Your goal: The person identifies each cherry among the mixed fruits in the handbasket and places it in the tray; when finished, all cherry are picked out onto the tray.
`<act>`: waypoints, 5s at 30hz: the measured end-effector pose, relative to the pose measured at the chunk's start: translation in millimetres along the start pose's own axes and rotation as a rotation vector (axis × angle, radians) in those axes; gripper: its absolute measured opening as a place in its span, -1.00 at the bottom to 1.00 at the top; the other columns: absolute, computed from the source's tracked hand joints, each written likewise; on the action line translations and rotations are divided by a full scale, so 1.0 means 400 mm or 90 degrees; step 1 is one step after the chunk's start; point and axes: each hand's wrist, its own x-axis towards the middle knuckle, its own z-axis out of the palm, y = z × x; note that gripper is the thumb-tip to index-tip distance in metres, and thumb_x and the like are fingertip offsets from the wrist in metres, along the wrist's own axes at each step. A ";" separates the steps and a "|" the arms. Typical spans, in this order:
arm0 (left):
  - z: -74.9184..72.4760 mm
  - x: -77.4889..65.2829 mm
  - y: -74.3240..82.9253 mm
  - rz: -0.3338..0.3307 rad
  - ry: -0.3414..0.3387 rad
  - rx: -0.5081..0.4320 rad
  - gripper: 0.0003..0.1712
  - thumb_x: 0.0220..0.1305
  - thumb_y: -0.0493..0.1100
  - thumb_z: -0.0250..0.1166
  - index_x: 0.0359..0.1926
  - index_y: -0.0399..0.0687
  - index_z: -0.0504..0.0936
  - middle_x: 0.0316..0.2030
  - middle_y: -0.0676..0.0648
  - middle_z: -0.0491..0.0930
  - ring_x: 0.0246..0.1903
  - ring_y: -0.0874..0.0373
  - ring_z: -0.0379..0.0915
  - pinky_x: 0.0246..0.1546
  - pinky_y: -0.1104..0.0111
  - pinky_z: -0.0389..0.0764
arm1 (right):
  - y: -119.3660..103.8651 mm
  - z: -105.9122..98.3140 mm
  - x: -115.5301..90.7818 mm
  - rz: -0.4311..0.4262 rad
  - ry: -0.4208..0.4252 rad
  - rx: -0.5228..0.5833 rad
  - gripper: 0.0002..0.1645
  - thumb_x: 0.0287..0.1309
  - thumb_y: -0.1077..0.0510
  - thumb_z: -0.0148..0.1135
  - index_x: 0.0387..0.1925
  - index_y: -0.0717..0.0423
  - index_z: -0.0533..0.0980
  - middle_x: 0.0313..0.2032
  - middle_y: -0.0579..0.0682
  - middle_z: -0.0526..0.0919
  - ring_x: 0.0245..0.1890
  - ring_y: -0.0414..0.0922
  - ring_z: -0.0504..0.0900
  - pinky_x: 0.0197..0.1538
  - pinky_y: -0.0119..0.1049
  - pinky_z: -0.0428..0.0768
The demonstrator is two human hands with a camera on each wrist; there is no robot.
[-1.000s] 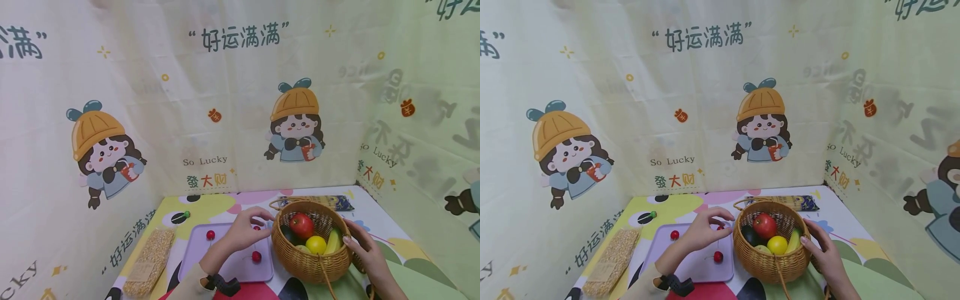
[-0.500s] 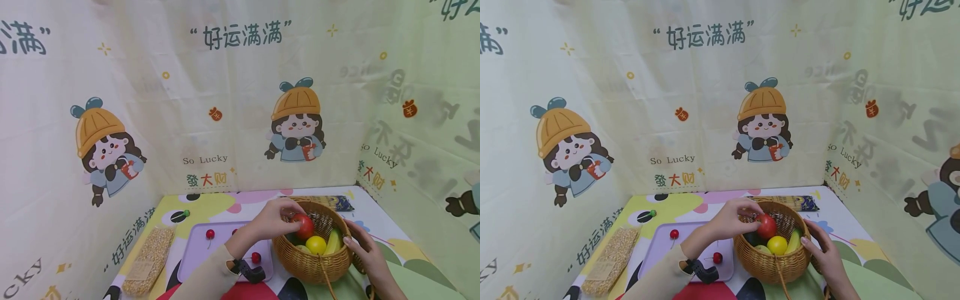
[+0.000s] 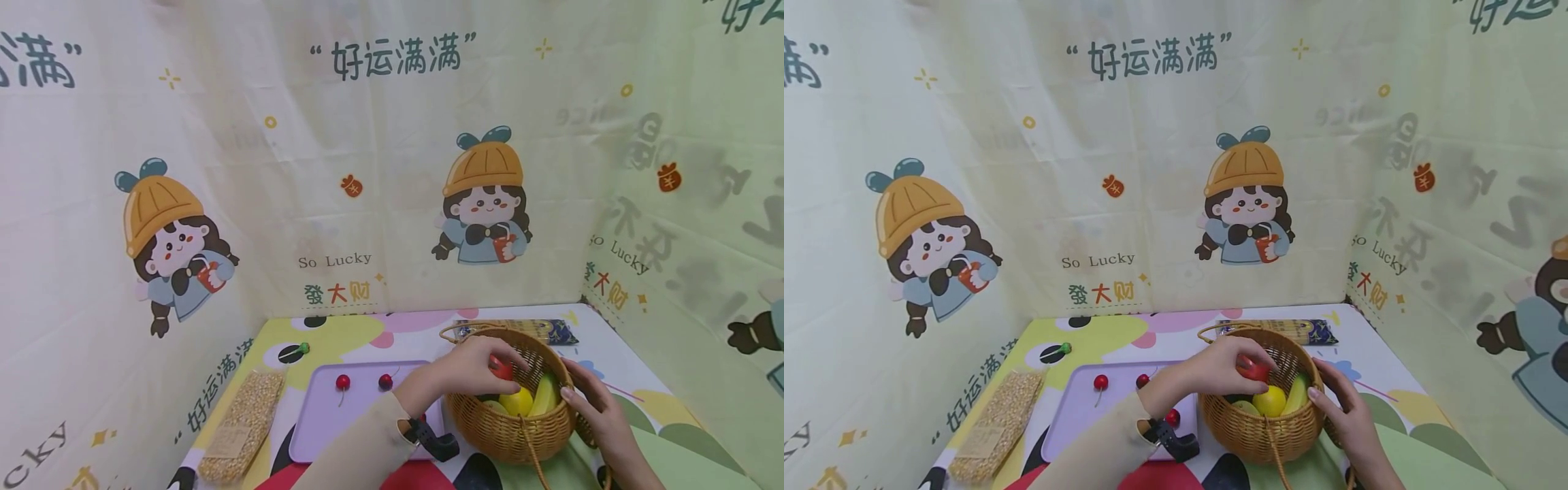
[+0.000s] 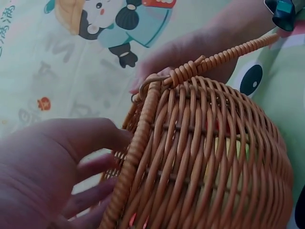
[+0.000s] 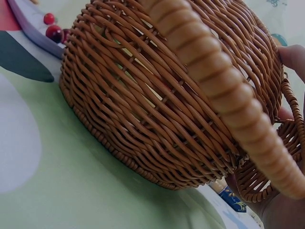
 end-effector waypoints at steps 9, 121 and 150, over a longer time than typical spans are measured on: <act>0.023 0.051 0.016 -0.035 -0.153 0.027 -0.55 0.41 0.00 0.57 0.28 0.34 0.80 0.13 0.39 0.75 0.04 0.49 0.69 -0.02 0.65 0.62 | 0.003 -0.005 -0.005 0.013 -0.003 -0.006 -0.26 0.72 0.06 0.13 0.75 0.02 0.20 0.32 -0.66 0.39 0.23 -0.76 0.31 0.09 -0.75 0.47; -0.084 -0.319 -0.054 0.000 0.237 -0.347 -0.67 0.38 -0.28 0.55 0.14 -0.07 0.85 0.15 -0.08 0.79 0.15 0.14 0.74 0.20 0.28 0.80 | -0.011 0.000 0.000 -0.030 0.001 0.010 -0.28 0.70 0.13 0.14 0.73 0.08 0.23 0.30 -0.68 0.45 0.25 -0.74 0.38 0.11 -0.76 0.50; 0.003 -0.495 -0.240 -0.198 0.290 -0.136 -0.70 0.27 -0.33 0.59 0.02 -0.12 0.86 -0.04 -0.01 0.79 -0.09 0.18 0.78 0.07 0.30 0.83 | -0.009 0.002 -0.001 -0.039 0.008 -0.001 -0.29 0.70 0.13 0.15 0.72 0.11 0.25 0.29 -0.71 0.44 0.25 -0.74 0.37 0.12 -0.77 0.49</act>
